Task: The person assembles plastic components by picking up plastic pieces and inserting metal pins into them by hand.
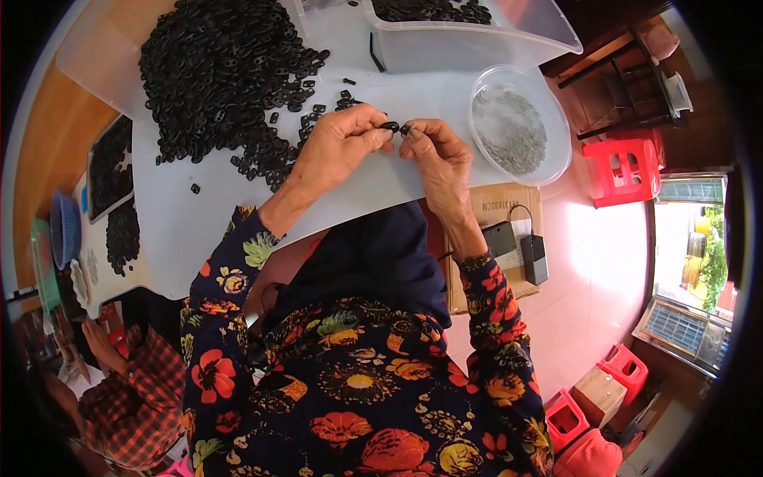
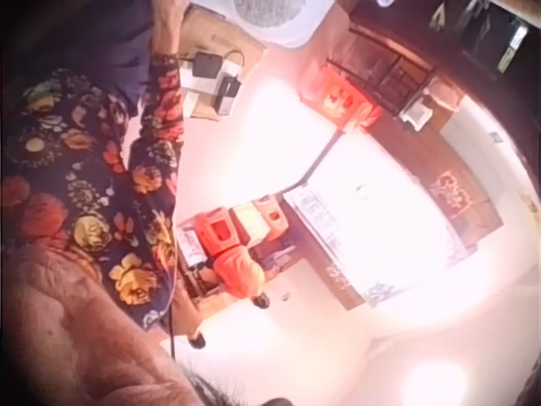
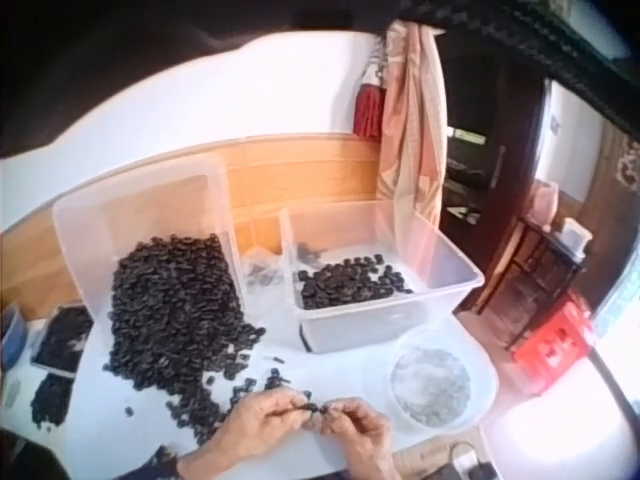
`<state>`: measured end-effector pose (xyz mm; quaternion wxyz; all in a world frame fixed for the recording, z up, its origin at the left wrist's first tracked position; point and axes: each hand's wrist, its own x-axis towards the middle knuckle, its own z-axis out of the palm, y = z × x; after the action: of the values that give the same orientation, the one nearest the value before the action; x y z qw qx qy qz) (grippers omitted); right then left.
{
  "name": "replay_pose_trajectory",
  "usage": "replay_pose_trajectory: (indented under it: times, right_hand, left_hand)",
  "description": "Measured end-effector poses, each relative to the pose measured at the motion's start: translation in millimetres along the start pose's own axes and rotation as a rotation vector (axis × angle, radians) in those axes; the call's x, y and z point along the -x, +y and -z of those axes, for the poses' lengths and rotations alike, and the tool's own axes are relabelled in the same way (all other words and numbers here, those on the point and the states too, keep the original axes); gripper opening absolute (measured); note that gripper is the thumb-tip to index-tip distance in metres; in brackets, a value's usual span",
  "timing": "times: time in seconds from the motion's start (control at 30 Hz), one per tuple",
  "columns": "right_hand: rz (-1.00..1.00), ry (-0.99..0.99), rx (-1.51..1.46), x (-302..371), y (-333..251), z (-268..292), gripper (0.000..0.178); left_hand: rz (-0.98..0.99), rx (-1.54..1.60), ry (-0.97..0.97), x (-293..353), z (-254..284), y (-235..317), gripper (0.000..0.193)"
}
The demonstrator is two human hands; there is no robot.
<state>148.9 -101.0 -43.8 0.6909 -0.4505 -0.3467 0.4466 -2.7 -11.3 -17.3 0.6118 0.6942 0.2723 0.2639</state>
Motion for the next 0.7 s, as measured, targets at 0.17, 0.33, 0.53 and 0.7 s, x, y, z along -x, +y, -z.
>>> replay_pose_trajectory:
  times: [0.17,0.33,0.53,0.7]
  right_hand:
    - [0.056,-0.018,0.009,3,0,-2,0.011]
    - [0.098,-0.037,0.056,4,-3,-6,0.015]
    - [0.088,-0.048,0.051,4,-5,-6,0.017]
    - [0.116,-0.027,0.066,4,-1,-4,0.017]
  left_hand:
    - [0.078,0.090,0.022,-1,3,10,0.018]
    - [0.233,0.428,-0.016,-1,3,12,0.020]
    - [0.155,0.303,-0.005,-3,-1,9,0.023]
    - [-0.022,-0.247,0.096,0,-2,11,0.011]
